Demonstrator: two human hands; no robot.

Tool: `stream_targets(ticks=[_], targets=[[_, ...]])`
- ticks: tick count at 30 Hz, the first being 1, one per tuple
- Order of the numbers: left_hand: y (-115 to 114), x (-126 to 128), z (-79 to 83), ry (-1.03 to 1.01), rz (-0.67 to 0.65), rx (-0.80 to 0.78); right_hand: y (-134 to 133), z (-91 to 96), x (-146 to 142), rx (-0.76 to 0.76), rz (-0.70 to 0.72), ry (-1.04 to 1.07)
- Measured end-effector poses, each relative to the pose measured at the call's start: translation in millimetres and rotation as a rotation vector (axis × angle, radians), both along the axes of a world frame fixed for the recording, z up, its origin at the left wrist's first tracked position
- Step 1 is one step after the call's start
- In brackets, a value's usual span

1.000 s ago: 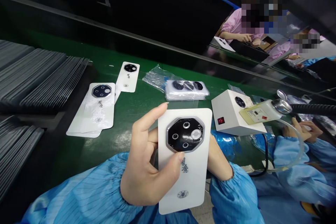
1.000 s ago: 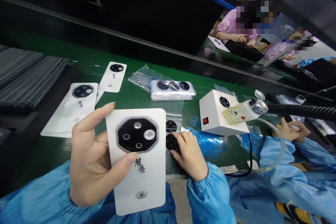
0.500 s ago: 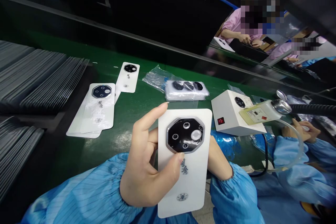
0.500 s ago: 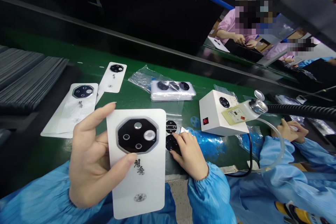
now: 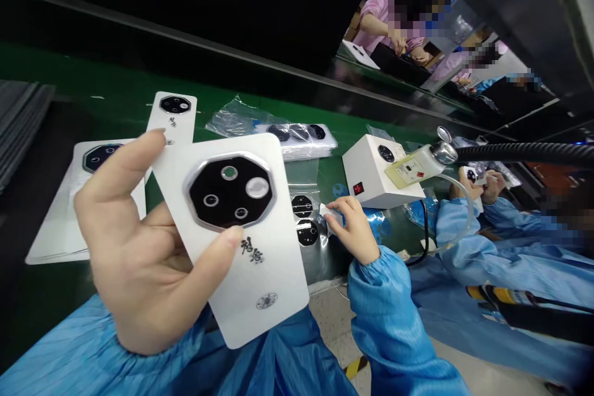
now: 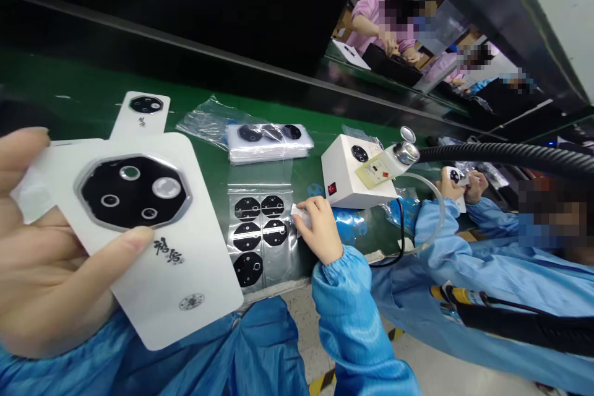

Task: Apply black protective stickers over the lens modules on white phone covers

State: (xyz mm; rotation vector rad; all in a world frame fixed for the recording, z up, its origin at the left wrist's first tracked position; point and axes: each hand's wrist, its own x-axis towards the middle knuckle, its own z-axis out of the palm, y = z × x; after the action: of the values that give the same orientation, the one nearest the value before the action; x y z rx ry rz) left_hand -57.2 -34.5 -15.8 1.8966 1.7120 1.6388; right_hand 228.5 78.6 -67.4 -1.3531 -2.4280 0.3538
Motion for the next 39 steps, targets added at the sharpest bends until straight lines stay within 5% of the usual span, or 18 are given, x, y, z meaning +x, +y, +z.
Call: stream_targets(ticks=[4, 9, 15, 20, 24, 31, 39], targets=[[5, 18, 11.4, -0.075, -0.112, 0.079, 11, -13.1, -4, -0.01, -0.119, 0.033], [5, 40, 14.6, -0.418, -0.134, -0.023, 19, -22.0, -11, -0.023, -0.189, 0.111], [2, 59, 6.5, -0.704, -0.204, -0.216, 0, 10.0, -19, -0.036, -0.069, 0.357], [1, 64, 2.5, -0.54, -0.291, -0.209, -47, 70.3, -38, -0.102, 0.127, 0.752], [1, 62, 1.9, -0.383, -0.254, -0.156, -65, 102.4, -62, 0.013, 0.292, 0.525], [2, 63, 0.2, -0.127, -0.152, -0.029, -64, 105.7, -90, 0.264, 0.315, 0.293], [3, 63, 0.2, 0.002, -0.101, 0.04, -65, 100.1, -97, 0.349, 0.273, 0.22]])
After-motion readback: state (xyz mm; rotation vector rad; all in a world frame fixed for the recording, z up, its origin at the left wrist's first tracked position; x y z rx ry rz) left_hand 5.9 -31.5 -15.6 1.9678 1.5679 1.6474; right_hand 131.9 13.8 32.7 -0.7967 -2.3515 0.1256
